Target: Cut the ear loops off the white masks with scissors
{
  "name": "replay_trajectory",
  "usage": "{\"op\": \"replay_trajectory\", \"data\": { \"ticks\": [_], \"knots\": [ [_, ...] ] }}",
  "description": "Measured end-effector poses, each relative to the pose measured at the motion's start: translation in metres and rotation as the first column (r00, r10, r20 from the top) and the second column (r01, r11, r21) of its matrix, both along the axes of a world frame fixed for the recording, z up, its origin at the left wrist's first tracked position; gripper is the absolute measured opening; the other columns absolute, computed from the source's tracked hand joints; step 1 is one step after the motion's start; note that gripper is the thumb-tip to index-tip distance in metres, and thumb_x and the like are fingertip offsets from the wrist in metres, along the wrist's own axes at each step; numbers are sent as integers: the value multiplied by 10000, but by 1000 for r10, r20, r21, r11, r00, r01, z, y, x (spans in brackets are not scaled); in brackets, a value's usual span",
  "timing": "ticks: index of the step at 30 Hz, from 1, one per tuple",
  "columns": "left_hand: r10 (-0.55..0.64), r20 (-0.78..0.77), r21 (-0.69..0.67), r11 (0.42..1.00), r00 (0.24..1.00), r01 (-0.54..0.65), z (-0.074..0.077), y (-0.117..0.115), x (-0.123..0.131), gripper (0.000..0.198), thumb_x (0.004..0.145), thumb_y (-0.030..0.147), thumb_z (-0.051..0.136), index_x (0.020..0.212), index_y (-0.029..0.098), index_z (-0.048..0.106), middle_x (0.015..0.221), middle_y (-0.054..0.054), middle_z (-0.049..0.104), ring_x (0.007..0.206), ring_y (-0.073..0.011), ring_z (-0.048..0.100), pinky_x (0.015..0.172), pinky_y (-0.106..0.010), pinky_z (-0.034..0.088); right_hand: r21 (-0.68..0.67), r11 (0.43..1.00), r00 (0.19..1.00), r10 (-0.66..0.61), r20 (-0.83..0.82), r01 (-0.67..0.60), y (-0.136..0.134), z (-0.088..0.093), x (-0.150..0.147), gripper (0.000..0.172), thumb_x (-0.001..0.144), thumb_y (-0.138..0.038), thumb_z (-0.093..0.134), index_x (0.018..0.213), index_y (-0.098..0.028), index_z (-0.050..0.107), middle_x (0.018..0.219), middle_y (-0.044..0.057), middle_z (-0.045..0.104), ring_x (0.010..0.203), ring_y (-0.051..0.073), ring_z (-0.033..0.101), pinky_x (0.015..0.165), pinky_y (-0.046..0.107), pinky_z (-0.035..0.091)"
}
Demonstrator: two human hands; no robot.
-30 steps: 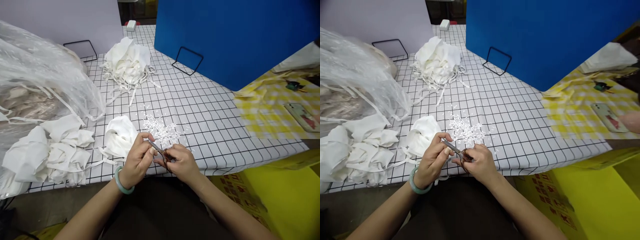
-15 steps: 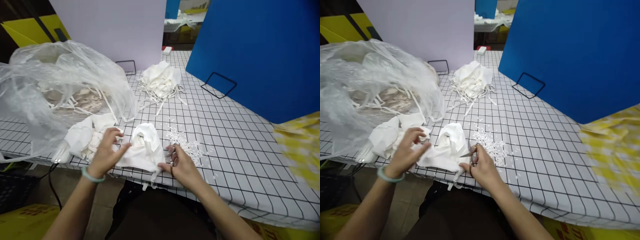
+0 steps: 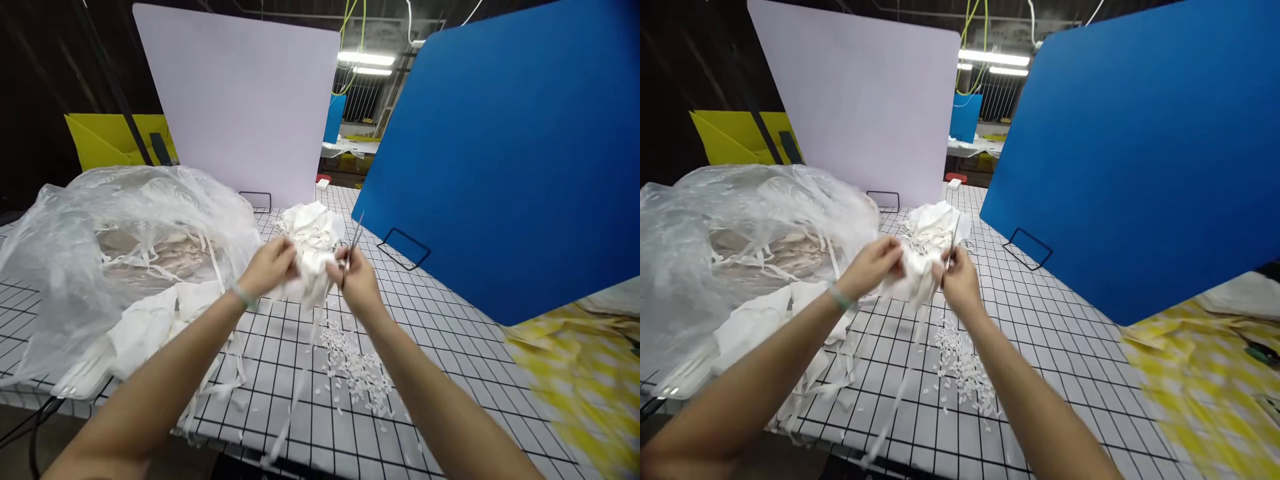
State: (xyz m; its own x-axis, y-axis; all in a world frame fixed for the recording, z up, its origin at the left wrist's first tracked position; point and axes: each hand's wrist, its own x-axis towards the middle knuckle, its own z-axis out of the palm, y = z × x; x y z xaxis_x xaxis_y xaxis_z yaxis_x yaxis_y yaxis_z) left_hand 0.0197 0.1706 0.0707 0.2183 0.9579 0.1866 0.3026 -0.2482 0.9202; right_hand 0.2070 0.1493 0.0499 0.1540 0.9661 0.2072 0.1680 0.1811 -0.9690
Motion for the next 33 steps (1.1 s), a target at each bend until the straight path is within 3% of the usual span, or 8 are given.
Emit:
{"op": "replay_trajectory", "data": {
  "ticks": [3, 5, 8, 11, 16, 22, 29, 33],
  "knots": [
    [65, 126, 136, 987, 990, -82, 31, 55, 38, 124, 981, 86, 486, 986, 168, 580, 1130, -86, 667, 1018, -149, 650, 880, -287, 546, 86, 991, 994, -107, 19, 105, 73, 31, 14, 256, 744, -135, 671, 827, -240, 453, 793, -24, 499, 733, 149, 528, 643, 292, 458],
    [60, 186, 162, 983, 981, -91, 21, 58, 47, 190, 971, 73, 502, 1110, 175, 582, 1243, -92, 636, 1079, -159, 633, 914, -305, 539, 188, 970, 972, -183, 149, 153, 95, 27, 21, 261, 744, -160, 696, 866, -243, 481, 890, 8, 552, 878, 201, 571, 734, 355, 482],
    [-97, 57, 101, 991, 994, 91, -30, -3, 38, 133, 976, 162, 519, 1053, 167, 627, 1065, -87, 687, 932, -177, 649, 825, -344, 558, 178, 979, 950, -147, 276, 99, 74, -15, 14, 278, 755, -240, 723, 948, -249, 523, 995, 34, 608, 948, 226, 585, 774, 385, 479],
    [-342, -128, -20, 939, 931, 343, -89, -96, 16, 132, 929, 173, 555, 818, 166, 627, 830, -49, 676, 790, -173, 623, 747, -335, 538, -161, 965, 936, 245, 253, -209, 18, -71, -18, 166, 799, -285, 655, 893, -233, 529, 840, 5, 609, 704, 161, 552, 650, 324, 455],
    [-115, -218, -49, 993, 969, 107, -129, -176, -31, 222, 890, 186, 546, 673, 185, 502, 687, -14, 552, 654, -151, 510, 602, -286, 419, -235, 858, 835, 504, 221, -456, -38, -121, -101, 266, 706, -235, 742, 871, -236, 534, 869, -6, 646, 729, 159, 562, 694, 306, 461],
    [182, -233, 30, 983, 955, -180, -125, -172, -71, 225, 903, 178, 487, 680, 199, 460, 701, -7, 502, 668, -156, 494, 629, -289, 413, -204, 805, 779, 592, 207, -557, -32, -117, -148, 236, 649, -68, 647, 740, -230, 501, 749, -26, 562, 808, 179, 531, 776, 310, 440],
    [364, -174, 159, 927, 915, -338, -130, -160, -78, 130, 948, 175, 479, 827, 202, 516, 850, -32, 551, 789, -175, 542, 713, -303, 471, -267, 768, 813, 561, -158, -582, -88, -78, -56, 253, 757, -277, 716, 871, -234, 495, 882, -6, 568, 780, 163, 550, 707, 300, 457],
    [474, -257, 373, 853, 842, -366, -130, -134, -78, 136, 872, 81, 487, 917, 208, 506, 964, -67, 536, 879, -211, 551, 754, -345, 506, -350, 765, 841, 478, -254, -541, -137, -91, -29, 310, 760, -343, 751, 848, -235, 474, 839, -1, 540, 772, 172, 539, 686, 296, 457]
  ]
}}
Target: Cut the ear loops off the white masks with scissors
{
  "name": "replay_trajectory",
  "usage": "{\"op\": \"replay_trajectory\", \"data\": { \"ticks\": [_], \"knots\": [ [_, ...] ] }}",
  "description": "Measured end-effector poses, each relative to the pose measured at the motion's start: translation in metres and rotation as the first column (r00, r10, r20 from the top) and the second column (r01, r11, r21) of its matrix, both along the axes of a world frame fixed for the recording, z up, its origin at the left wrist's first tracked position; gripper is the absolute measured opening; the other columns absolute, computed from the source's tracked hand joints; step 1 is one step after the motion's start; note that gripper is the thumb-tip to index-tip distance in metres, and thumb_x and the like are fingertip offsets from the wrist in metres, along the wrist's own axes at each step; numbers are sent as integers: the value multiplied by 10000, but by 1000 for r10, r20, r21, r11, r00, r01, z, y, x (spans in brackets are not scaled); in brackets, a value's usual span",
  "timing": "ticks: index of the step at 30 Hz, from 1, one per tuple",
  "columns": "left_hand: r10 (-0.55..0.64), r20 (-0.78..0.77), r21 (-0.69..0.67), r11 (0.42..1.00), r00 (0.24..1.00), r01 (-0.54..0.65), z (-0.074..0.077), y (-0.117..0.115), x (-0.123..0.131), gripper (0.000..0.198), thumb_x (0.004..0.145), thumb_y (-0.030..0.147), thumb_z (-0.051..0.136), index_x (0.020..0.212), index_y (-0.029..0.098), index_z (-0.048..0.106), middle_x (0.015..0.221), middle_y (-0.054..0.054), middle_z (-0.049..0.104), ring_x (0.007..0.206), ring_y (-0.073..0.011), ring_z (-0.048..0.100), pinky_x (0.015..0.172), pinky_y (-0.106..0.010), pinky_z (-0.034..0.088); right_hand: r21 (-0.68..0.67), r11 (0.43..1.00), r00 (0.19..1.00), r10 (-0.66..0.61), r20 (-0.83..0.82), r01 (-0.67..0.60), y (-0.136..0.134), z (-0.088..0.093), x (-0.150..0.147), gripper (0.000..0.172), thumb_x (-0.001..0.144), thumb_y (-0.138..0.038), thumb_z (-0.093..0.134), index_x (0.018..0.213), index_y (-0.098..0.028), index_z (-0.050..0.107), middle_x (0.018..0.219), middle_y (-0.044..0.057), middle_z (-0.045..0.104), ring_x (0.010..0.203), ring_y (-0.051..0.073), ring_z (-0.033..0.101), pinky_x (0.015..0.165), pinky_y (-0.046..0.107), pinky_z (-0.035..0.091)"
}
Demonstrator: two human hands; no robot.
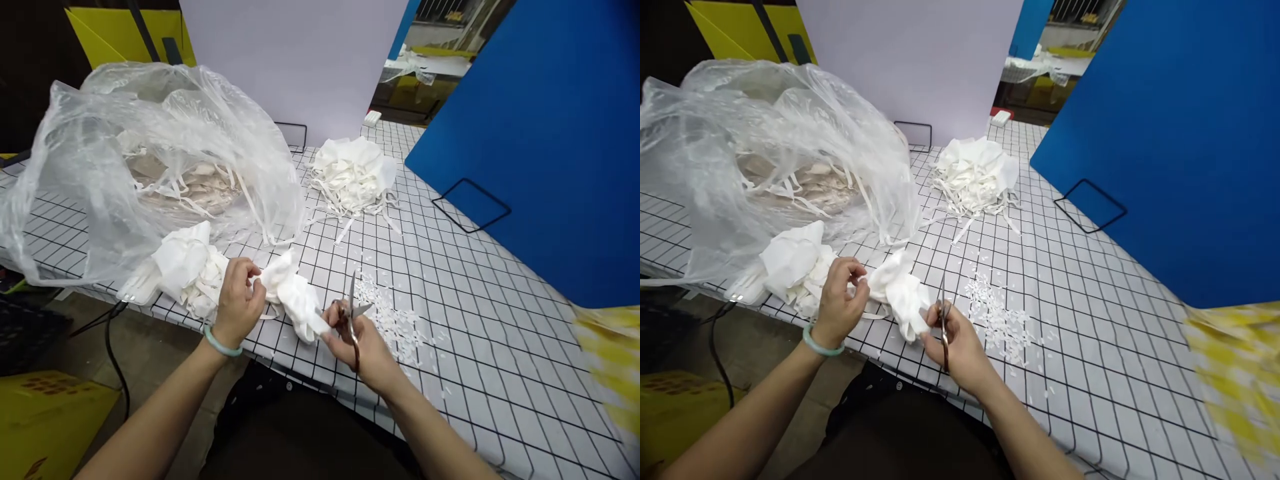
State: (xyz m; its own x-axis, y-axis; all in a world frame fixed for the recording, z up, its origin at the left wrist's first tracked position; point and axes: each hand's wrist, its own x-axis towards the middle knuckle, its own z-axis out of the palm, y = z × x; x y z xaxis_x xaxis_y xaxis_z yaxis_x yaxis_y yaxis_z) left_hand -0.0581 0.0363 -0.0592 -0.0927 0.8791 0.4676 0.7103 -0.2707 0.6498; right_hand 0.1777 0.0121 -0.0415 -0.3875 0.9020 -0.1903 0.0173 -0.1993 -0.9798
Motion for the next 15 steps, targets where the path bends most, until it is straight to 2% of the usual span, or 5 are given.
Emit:
{"op": "replay_trajectory", "data": {
  "ticks": [3, 6, 10, 13, 15],
  "knots": [
    [-11, -181, -2, 1000, 983, 11, 6, 37, -3, 310, 790, 8, 484, 1029, 187, 565, 1155, -135, 553, 1152, -309, 529, 972, -485, 480, -29, 999, 995, -39, 94, 42, -25, -18, 2, 274, 767, -324, 730, 838, -231, 483, 840, -2, 516, 754, 159, 512, 659, 273, 447],
    [-250, -304, -189, 962, 919, 199, 15, 71, -5, 430, 748, -31, 450, 1074, 180, 635, 1277, -143, 576, 1275, -335, 493, 1089, -564, 398, -19, 999, 979, -36, 199, 41, -38, -26, 5, 231, 762, -270, 707, 847, -230, 496, 868, 5, 529, 783, 160, 526, 683, 267, 466],
    [-589, -272, -404, 788, 761, 466, 21, 74, 7, 265, 814, 171, 593, 1066, 206, 669, 1106, -68, 689, 1048, -248, 631, 941, -409, 531, 41, 993, 944, -119, 307, 112, -42, -26, 18, 183, 767, -254, 678, 850, -231, 517, 853, 10, 567, 784, 169, 554, 723, 280, 488],
    [-663, -224, -539, 695, 714, 476, 22, 61, 14, 217, 727, 299, 748, 896, 183, 675, 922, -56, 691, 845, -230, 631, 752, -342, 536, 49, 976, 933, -219, 287, 214, -40, -26, 28, 203, 743, -267, 693, 849, -230, 524, 864, 18, 576, 793, 175, 570, 734, 289, 498],
    [-624, -207, -565, 705, 754, 429, 25, 63, 11, 99, 811, 269, 676, 788, 179, 641, 794, -37, 654, 720, -194, 596, 672, -318, 507, 38, 965, 931, -259, 257, 258, -38, -27, 32, 225, 723, -271, 704, 850, -230, 524, 874, 19, 567, 792, 174, 565, 720, 288, 494]
  ]
}}
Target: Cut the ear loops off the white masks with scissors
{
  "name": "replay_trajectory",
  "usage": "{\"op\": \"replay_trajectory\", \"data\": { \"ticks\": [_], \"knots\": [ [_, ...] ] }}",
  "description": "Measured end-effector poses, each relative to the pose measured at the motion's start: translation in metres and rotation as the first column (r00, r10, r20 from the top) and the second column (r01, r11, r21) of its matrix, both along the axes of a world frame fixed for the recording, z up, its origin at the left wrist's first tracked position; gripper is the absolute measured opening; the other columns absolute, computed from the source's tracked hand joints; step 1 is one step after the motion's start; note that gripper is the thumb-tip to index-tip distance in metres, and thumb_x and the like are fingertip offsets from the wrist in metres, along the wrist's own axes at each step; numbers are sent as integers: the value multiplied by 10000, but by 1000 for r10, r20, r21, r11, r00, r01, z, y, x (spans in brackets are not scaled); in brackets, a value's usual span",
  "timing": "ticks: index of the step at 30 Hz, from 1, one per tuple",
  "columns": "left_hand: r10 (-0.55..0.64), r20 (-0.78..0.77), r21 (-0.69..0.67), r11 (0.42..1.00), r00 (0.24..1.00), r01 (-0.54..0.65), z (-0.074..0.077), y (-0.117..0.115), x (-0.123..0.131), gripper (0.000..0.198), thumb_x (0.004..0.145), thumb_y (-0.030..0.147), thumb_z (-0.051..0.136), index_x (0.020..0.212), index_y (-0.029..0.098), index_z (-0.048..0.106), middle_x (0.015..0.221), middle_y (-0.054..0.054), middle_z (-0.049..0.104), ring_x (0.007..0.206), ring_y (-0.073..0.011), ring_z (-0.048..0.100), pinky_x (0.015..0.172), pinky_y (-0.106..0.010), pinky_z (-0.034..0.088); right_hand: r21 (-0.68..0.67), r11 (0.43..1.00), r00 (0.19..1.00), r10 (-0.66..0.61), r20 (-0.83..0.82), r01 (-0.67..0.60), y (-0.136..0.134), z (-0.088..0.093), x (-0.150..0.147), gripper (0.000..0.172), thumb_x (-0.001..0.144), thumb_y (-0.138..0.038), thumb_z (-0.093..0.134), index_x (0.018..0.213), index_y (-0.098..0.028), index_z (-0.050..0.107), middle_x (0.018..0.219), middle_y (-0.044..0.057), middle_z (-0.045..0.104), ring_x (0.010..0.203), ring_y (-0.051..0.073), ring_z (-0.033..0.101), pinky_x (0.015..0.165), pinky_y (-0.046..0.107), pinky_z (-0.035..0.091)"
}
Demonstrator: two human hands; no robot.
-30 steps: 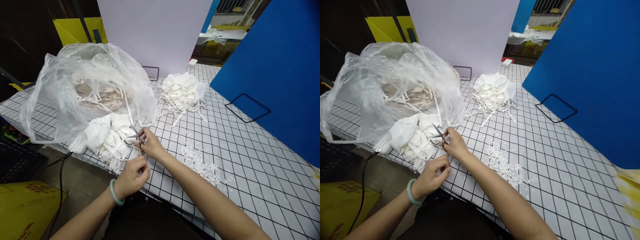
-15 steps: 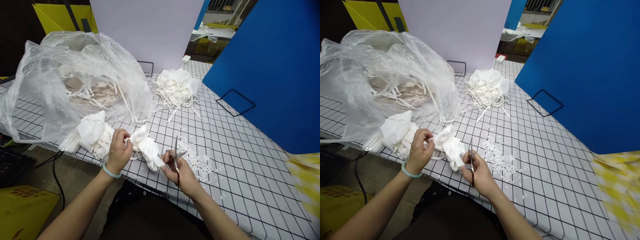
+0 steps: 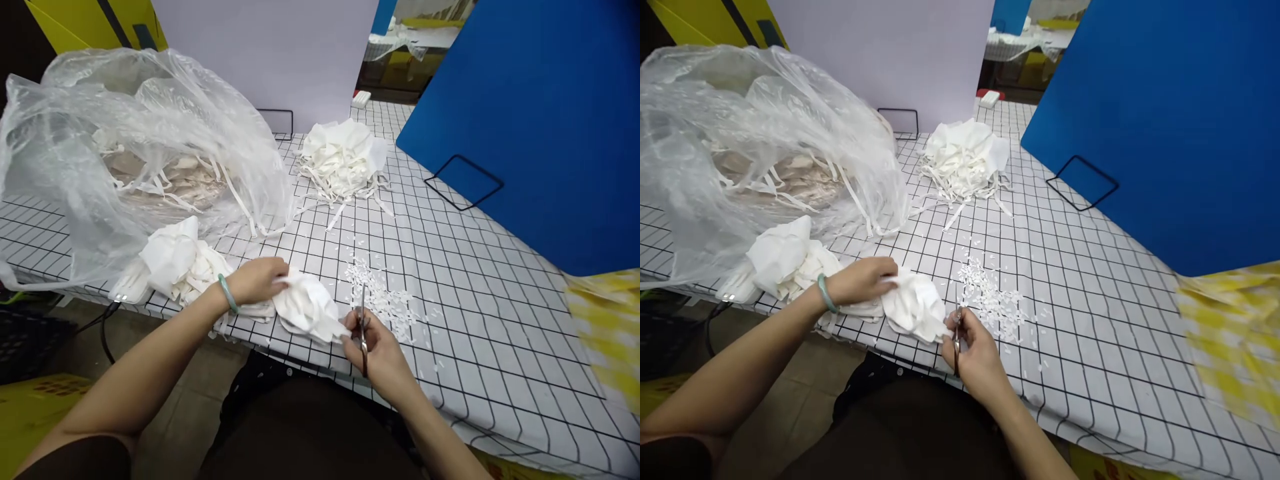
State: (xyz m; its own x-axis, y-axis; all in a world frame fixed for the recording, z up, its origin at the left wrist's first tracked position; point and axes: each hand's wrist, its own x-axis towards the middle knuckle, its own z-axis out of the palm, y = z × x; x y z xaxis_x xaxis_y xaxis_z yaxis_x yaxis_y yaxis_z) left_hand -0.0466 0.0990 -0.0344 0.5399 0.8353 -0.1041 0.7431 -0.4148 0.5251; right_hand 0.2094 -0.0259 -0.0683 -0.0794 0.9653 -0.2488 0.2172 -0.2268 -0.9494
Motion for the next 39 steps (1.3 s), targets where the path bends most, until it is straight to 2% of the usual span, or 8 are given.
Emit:
{"op": "replay_trajectory", "data": {
  "ticks": [5, 8, 12, 15, 18, 24, 34, 39],
  "knots": [
    [260, 136, 223, 932, 956, -286, 7, 14, -9, 271, 927, 76, 413, 1072, 182, 615, 1040, -85, 628, 1009, -238, 593, 928, -452, 497, -2, 1000, 1000, -24, -19, 24, 2, -2, -6, 216, 730, -272, 686, 865, -239, 521, 861, 7, 530, 755, 159, 510, 644, 266, 441],
    [167, 239, 305, 922, 956, -237, -2, -11, 5, 193, 923, 135, 508, 1091, 183, 590, 1112, -94, 608, 1101, -254, 560, 985, -457, 484, 10, 998, 998, -55, -25, 55, 3, -3, -12, 223, 722, -293, 683, 854, -237, 512, 854, 5, 532, 746, 158, 510, 657, 275, 440],
    [-20, 159, 212, 977, 987, -14, -19, -57, 29, 124, 892, 295, 629, 882, 181, 581, 937, -76, 618, 884, -241, 545, 803, -402, 488, 15, 998, 998, -57, -23, 58, 6, -3, -14, 217, 713, -301, 672, 832, -237, 502, 836, 2, 525, 749, 162, 514, 675, 283, 445],
    [-16, 276, 156, 987, 961, -28, -18, -67, 34, 117, 916, 176, 515, 810, 188, 561, 865, -56, 600, 835, -207, 536, 768, -347, 467, 17, 998, 997, -64, -30, 65, 8, -1, -12, 216, 713, -296, 667, 844, -238, 505, 856, 4, 527, 770, 166, 519, 663, 275, 442],
    [64, 361, 119, 986, 931, -114, -12, -57, 39, 128, 935, 220, 494, 825, 189, 551, 843, -44, 582, 820, -195, 547, 752, -328, 471, 36, 997, 997, -65, -30, 66, 9, 1, -13, 207, 717, -282, 663, 841, -235, 504, 854, 1, 518, 786, 169, 522, 676, 276, 438],
    [185, 57, 45, 981, 981, -187, -21, -21, 73, 192, 798, 251, 691, 693, 186, 544, 752, -50, 597, 799, -242, 574, 742, -370, 471, 30, 1000, 999, 7, -35, -6, 2, -3, -21, 195, 735, -249, 638, 861, -234, 490, 877, 5, 514, 787, 163, 512, 646, 264, 408],
    [296, 234, -122, 954, 926, -274, -20, -29, 82, 321, 665, 194, 731, 560, 200, 428, 609, 7, 473, 682, -196, 520, 684, -327, 427, 17, 999, 999, 50, -4, -49, -2, -3, -18, 178, 749, -227, 613, 870, -230, 484, 871, -2, 542, 774, 158, 523, 671, 271, 418],
    [416, 445, -290, 905, 793, -312, -4, -21, 63, 169, 832, 256, 504, 681, 187, 479, 675, -15, 533, 636, -148, 516, 616, -284, 447, 24, 996, 996, 81, 39, -82, -6, -6, -15, 165, 762, -222, 612, 874, -232, 492, 851, 0, 556, 783, 174, 540, 698, 294, 438]
  ]
}}
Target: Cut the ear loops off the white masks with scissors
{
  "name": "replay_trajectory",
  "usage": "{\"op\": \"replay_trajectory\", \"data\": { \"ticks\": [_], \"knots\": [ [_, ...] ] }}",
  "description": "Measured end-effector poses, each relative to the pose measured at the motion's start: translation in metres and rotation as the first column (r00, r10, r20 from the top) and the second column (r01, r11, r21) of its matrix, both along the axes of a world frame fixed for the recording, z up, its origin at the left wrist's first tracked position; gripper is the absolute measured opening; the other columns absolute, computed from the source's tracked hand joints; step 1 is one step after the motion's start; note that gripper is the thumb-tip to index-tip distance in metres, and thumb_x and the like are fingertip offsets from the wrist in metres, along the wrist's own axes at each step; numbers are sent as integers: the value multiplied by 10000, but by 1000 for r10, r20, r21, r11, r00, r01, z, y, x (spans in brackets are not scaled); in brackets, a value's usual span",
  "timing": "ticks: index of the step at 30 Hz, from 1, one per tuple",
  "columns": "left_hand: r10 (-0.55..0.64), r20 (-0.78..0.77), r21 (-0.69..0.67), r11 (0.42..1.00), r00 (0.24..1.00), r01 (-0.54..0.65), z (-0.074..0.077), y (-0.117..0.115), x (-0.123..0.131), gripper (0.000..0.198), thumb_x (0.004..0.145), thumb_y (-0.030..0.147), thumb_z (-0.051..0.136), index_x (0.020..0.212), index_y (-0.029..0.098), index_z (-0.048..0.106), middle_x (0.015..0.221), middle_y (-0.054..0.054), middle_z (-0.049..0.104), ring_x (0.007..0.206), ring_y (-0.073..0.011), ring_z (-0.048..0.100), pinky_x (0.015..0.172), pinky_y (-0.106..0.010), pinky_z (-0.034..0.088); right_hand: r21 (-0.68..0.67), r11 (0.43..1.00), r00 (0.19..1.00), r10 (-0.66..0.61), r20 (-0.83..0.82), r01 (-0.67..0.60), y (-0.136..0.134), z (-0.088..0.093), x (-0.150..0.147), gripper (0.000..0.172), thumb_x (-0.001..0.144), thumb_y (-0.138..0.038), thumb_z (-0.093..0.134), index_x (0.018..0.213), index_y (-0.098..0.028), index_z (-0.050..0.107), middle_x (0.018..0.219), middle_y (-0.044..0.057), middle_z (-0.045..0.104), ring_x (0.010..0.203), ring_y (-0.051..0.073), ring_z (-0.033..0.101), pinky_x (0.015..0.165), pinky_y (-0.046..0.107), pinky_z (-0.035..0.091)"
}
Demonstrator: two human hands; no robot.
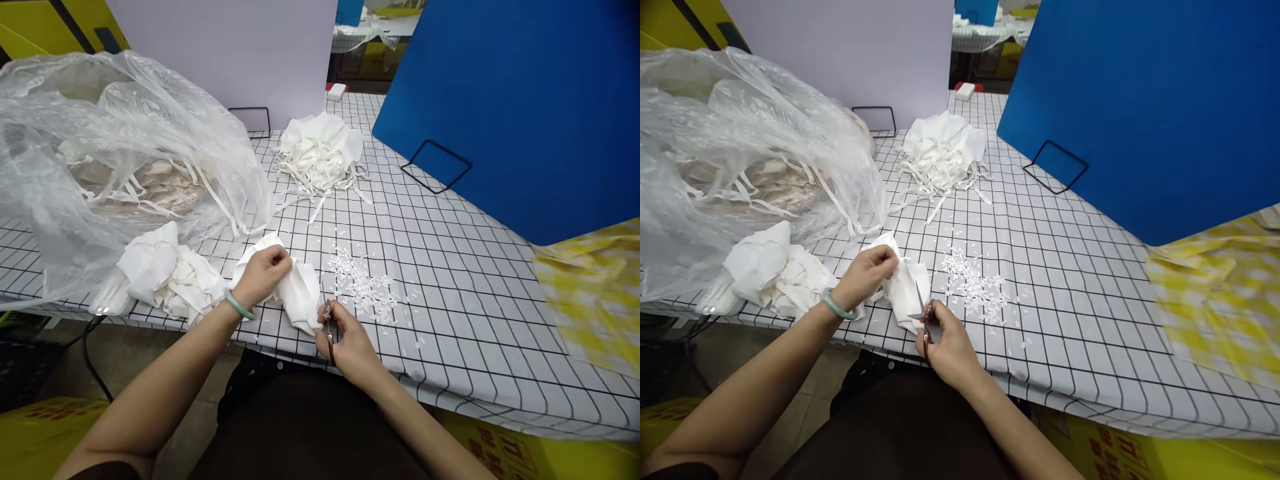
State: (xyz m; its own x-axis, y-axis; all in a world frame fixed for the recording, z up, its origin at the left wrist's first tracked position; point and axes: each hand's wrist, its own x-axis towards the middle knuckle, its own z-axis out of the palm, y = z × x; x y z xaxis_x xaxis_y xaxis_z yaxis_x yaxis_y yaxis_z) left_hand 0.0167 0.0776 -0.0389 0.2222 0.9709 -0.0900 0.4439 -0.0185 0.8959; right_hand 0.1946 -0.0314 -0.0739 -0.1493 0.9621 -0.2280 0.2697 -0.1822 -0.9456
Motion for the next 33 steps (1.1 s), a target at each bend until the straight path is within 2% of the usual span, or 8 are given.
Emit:
{"op": "replay_trajectory", "data": {
  "ticks": [3, 6, 10, 15, 19, 22, 28, 33],
  "knots": [
    [65, 280, -148, 989, 958, -23, 18, -4, -17, 178, 869, 302, 457, 746, 173, 470, 812, -47, 604, 592, -99, 520, 519, -216, 417, 49, 997, 998, -53, -16, 53, 2, -2, 2, 170, 800, -244, 637, 893, -241, 494, 918, 14, 588, 861, 194, 573, 805, 340, 472],
    [181, 634, -405, 906, 752, 123, 31, -20, -27, 193, 798, 273, 610, 724, 148, 483, 870, -42, 619, 510, -30, 448, 432, -152, 293, 158, 970, 980, -170, -105, 185, 15, 3, -6, 265, 812, -295, 707, 936, -257, 476, 1144, 51, 613, 1079, 234, 583, 924, 389, 483],
    [214, 782, -482, 803, 585, 351, 42, -46, -32, 262, 784, 292, 711, 718, 142, 507, 725, 7, 585, 440, -10, 409, 427, -141, 284, 219, 973, 983, -25, -183, 66, 40, 12, -33, 310, 762, -292, 743, 965, -262, 510, 1166, 44, 626, 1031, 228, 612, 857, 385, 528],
    [200, 653, -532, 808, 730, 254, 38, -65, -48, 287, 825, 336, 770, 857, 173, 536, 593, 88, 446, 421, 0, 224, 410, -124, 164, 239, 957, 951, -90, -295, 165, 65, 15, -43, 257, 694, -243, 715, 869, -235, 527, 864, -4, 600, 807, 176, 573, 776, 343, 503],
    [101, 456, -424, 898, 884, 116, 25, -68, -54, 237, 910, 380, 681, 865, 156, 619, 616, 50, 470, 536, -53, 388, 498, -152, 315, 312, 930, 941, -84, -328, 192, 76, 23, -33, 264, 632, -152, 651, 853, -238, 535, 839, -22, 576, 770, 153, 527, 716, 301, 460],
    [50, 455, -337, 934, 889, 120, 24, -67, -49, 272, 934, 404, 627, 860, 144, 663, 812, -20, 585, 729, -110, 530, 653, -216, 439, 320, 934, 954, -62, -295, 159, 80, 30, -32, 268, 623, -145, 630, 854, -239, 532, 829, -28, 571, 758, 152, 528, 702, 300, 450],
    [-119, 382, -257, 939, 916, 229, 33, -66, -37, 296, 923, 441, 641, 843, 156, 654, 753, 3, 530, 679, -114, 460, 623, -243, 392, 323, 935, 976, -80, -200, 143, 82, 30, -34, 245, 646, -142, 620, 845, -244, 518, 794, -35, 557, 731, 154, 517, 671, 299, 429],
    [14, 476, -352, 919, 879, 176, 31, -65, -31, 292, 934, 430, 604, 945, 147, 679, 813, -22, 577, 643, -102, 476, 584, -242, 371, 317, 937, 980, -96, -172, 147, 80, 28, -29, 234, 663, -152, 627, 855, -244, 527, 816, -26, 576, 762, 164, 536, 726, 316, 448]
  ]
}}
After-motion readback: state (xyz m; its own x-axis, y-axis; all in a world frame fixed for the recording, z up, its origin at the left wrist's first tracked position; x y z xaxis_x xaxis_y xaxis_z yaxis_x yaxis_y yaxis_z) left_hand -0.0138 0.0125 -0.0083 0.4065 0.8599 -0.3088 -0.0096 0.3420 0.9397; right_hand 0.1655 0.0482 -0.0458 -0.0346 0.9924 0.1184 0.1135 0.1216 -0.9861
